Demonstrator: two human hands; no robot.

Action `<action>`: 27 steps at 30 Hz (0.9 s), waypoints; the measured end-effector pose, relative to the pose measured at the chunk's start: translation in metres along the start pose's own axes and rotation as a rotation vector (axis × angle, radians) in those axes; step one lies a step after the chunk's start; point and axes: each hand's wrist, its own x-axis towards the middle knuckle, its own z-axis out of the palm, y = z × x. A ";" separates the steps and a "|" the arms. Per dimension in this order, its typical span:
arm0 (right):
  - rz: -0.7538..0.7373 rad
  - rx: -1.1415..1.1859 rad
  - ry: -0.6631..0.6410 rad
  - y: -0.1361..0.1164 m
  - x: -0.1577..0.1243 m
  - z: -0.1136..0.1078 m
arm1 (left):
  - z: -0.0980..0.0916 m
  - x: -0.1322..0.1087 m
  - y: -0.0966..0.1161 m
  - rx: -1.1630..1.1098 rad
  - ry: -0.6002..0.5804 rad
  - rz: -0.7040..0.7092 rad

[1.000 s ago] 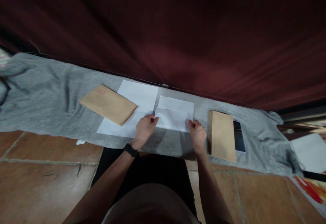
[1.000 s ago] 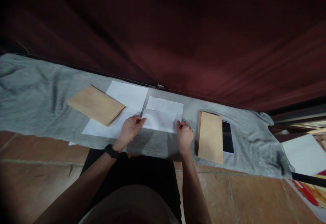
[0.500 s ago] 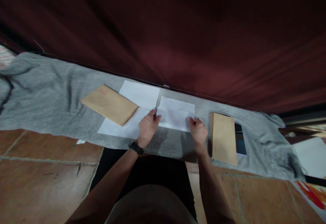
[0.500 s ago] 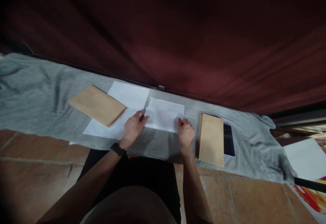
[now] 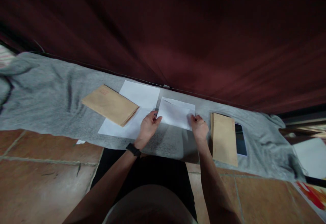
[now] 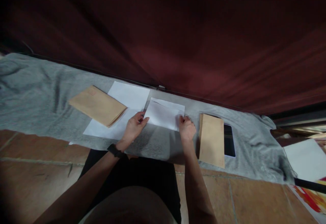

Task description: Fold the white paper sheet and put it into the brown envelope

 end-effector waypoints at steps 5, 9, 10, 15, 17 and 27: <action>-0.006 -0.018 0.036 -0.005 0.006 0.000 | -0.001 0.006 0.007 0.180 -0.028 -0.037; -0.015 -0.043 0.066 -0.008 0.008 -0.001 | -0.001 0.008 0.011 0.224 -0.024 -0.071; -0.017 -0.047 0.071 -0.009 0.009 -0.001 | -0.001 0.009 0.012 0.234 -0.024 -0.084; -0.029 -0.065 0.103 -0.013 0.011 -0.002 | -0.002 0.014 0.017 0.316 -0.042 -0.148; -0.042 -0.067 0.112 -0.014 0.013 -0.002 | -0.003 0.016 0.019 0.359 -0.047 -0.166; -0.122 -0.035 0.231 -0.014 0.018 0.006 | -0.002 0.022 0.024 0.460 -0.071 -0.217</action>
